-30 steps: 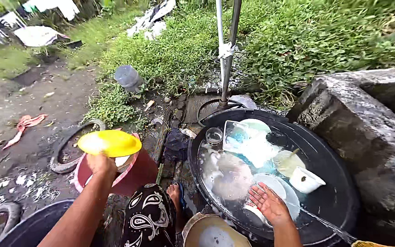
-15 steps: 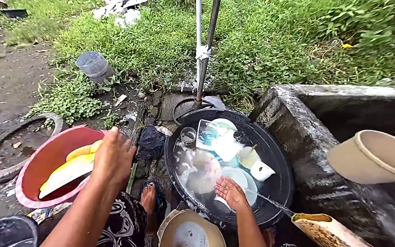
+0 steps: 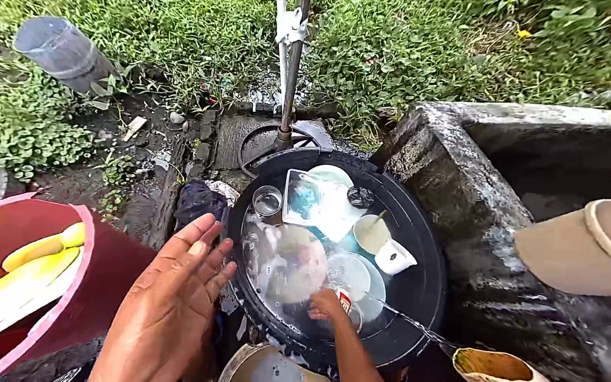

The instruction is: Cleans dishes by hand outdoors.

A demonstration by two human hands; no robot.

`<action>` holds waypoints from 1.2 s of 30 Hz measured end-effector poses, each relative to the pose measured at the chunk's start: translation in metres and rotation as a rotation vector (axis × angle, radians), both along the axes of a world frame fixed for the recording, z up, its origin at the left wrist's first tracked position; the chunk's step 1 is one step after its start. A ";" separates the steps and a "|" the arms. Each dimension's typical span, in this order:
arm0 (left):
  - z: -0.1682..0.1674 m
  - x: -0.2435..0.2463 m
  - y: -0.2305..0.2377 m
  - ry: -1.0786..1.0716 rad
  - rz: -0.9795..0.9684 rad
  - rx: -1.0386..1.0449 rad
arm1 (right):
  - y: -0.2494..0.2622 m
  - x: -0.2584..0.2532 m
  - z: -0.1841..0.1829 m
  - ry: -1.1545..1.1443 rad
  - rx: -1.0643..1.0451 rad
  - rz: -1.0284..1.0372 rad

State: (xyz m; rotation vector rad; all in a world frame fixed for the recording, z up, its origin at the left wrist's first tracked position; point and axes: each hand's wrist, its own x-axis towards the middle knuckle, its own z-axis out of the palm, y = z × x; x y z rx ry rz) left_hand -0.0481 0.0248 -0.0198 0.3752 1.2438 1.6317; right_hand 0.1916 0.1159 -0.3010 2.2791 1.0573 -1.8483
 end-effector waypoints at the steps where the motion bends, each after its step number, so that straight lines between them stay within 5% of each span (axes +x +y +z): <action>1: 0.001 -0.001 0.001 -0.003 0.003 0.003 | 0.001 -0.008 -0.005 -0.011 0.006 -0.045; 9: -0.011 -0.011 0.004 0.002 0.047 -0.056 | 0.008 -0.034 -0.030 -0.224 0.280 -0.184; 16: -0.022 -0.010 0.008 0.070 -0.008 -0.124 | 0.003 -0.022 -0.033 -0.129 0.339 -0.297; 22: -0.024 0.004 0.013 0.163 -0.143 -0.213 | 0.020 -0.004 0.034 0.041 0.480 -0.180; 26: -0.030 0.016 0.009 0.276 -0.287 -0.275 | 0.038 0.003 0.104 -0.047 0.612 -0.077; 31: -0.042 0.024 0.011 0.346 -0.253 -0.338 | 0.026 0.022 0.181 0.274 0.749 -0.430; 36: -0.032 0.029 0.012 -0.010 -0.239 -0.247 | 0.000 0.008 0.222 0.674 0.768 -0.633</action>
